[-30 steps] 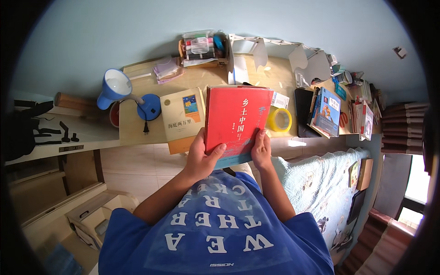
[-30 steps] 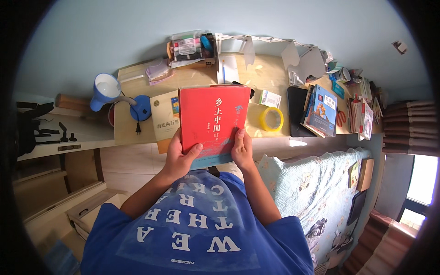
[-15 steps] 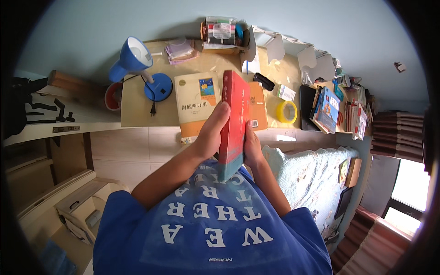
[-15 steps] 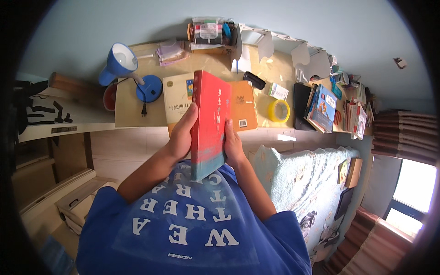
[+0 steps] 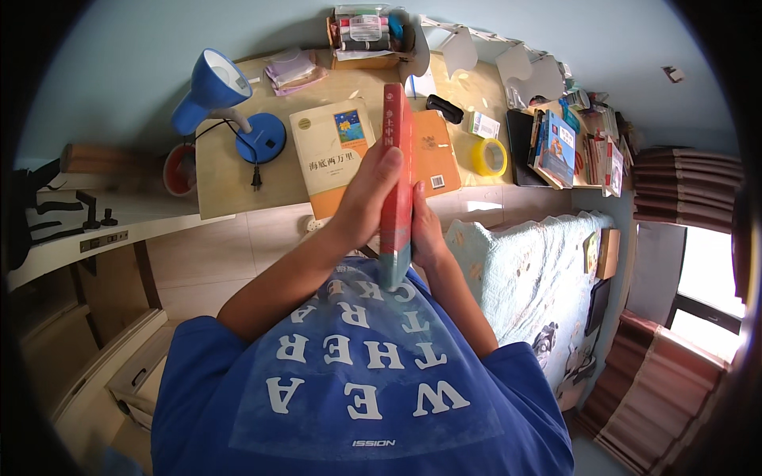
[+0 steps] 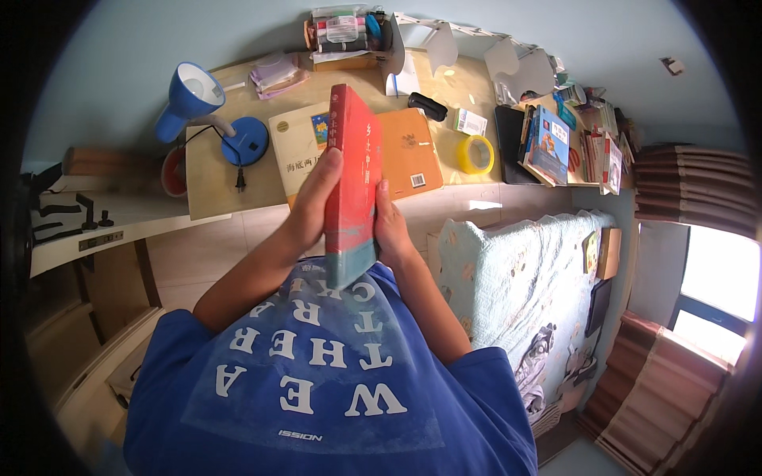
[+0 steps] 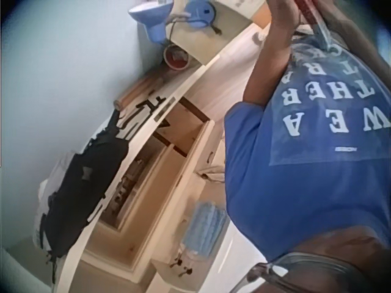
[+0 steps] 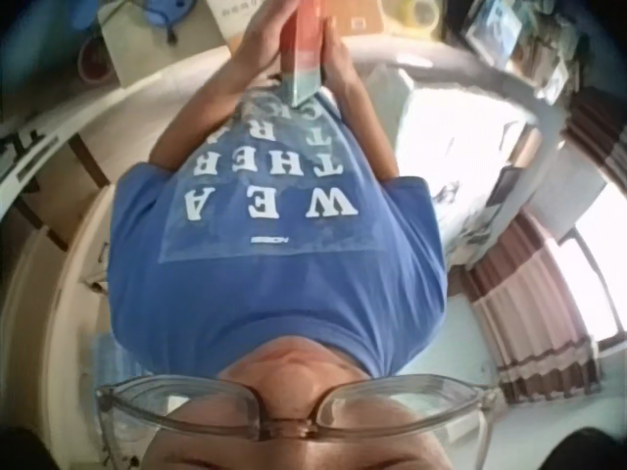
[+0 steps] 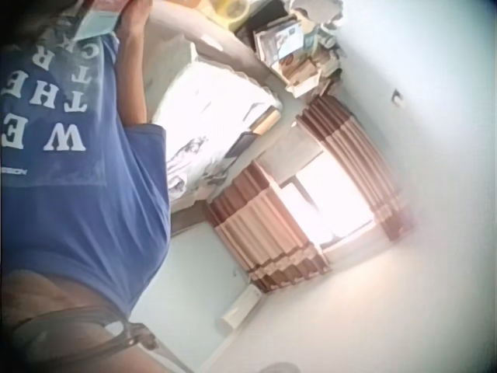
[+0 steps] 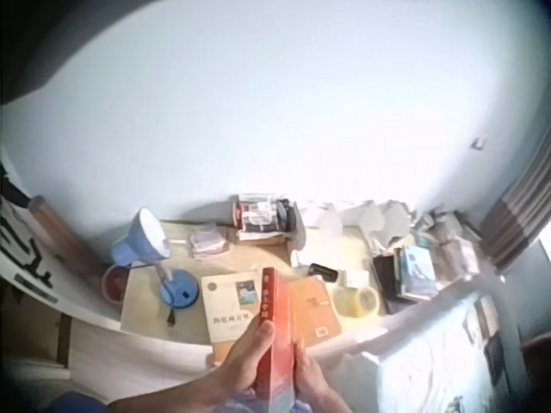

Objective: The person stacks several books on a desk, then uses scissors to cut pieces of yellow tape and applies them to the spine and edges of a blue book. The person handles the books one at a time, cuts tape, and smooths it onto the book cover.

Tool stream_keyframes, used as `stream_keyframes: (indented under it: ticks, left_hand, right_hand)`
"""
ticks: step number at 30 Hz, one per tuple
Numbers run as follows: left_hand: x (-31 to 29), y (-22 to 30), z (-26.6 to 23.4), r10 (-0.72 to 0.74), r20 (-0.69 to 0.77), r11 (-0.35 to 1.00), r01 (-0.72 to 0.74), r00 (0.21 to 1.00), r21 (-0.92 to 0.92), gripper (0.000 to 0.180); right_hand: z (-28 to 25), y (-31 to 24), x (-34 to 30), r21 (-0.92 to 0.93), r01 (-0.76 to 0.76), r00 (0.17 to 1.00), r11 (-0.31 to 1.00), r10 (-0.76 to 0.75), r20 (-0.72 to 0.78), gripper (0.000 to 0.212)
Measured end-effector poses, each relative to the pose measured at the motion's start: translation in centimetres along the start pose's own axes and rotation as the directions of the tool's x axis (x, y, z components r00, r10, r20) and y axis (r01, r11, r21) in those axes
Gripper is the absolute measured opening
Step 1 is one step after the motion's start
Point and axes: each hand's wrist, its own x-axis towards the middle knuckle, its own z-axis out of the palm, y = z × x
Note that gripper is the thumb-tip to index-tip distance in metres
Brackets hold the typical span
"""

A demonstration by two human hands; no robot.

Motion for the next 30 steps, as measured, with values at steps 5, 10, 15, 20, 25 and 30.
stream_keyframes:
  ticks: [5, 10, 15, 20, 25, 30]
  left_hand:
    - [-0.4, 2.1, -2.7, -0.150, -0.063, 0.986, 0.145, 0.987, -0.077, 0.069]
    - [-1.0, 1.1, -2.1, -0.064, -0.175, 0.989, 0.039, 0.982, -0.143, 0.065]
    - [-1.0, 1.6, -2.3, -0.097, -0.175, 0.982, 0.066, 0.980, -0.176, 0.064]
    - [-1.4, 2.8, -0.7, -0.111, -0.221, 0.987, 0.081, 0.969, -0.140, 0.063]
    - [-2.1, 3.1, -0.5, -0.096, -0.264, 0.988, 0.059, 0.960, -0.145, 0.060]
    - [-2.7, 5.3, 1.0, -0.076, -0.263, 0.997, 0.076, 0.962, -0.011, 0.041]
  right_hand:
    - [-0.5, -3.4, -1.1, -0.365, 0.268, 0.951, 0.892, -0.306, -0.049, 0.064]
    - [-0.3, -4.9, -1.6, -0.489, 0.360, 0.893, 0.795, -0.445, -0.064, 0.063]
    - [0.3, -5.8, -2.9, -0.199, 0.287, 0.941, 0.937, -0.315, -0.125, 0.072]
    - [-0.8, -5.4, -1.7, -0.059, 0.206, 0.970, 0.977, -0.212, -0.118, 0.075]
    - [-0.1, -5.9, -2.0, -0.065, 0.113, 0.992, 0.991, -0.116, -0.048, 0.075]
    - [0.0, -5.6, -1.8, 0.206, 0.079, 0.986, 0.975, -0.107, 0.127, 0.069]
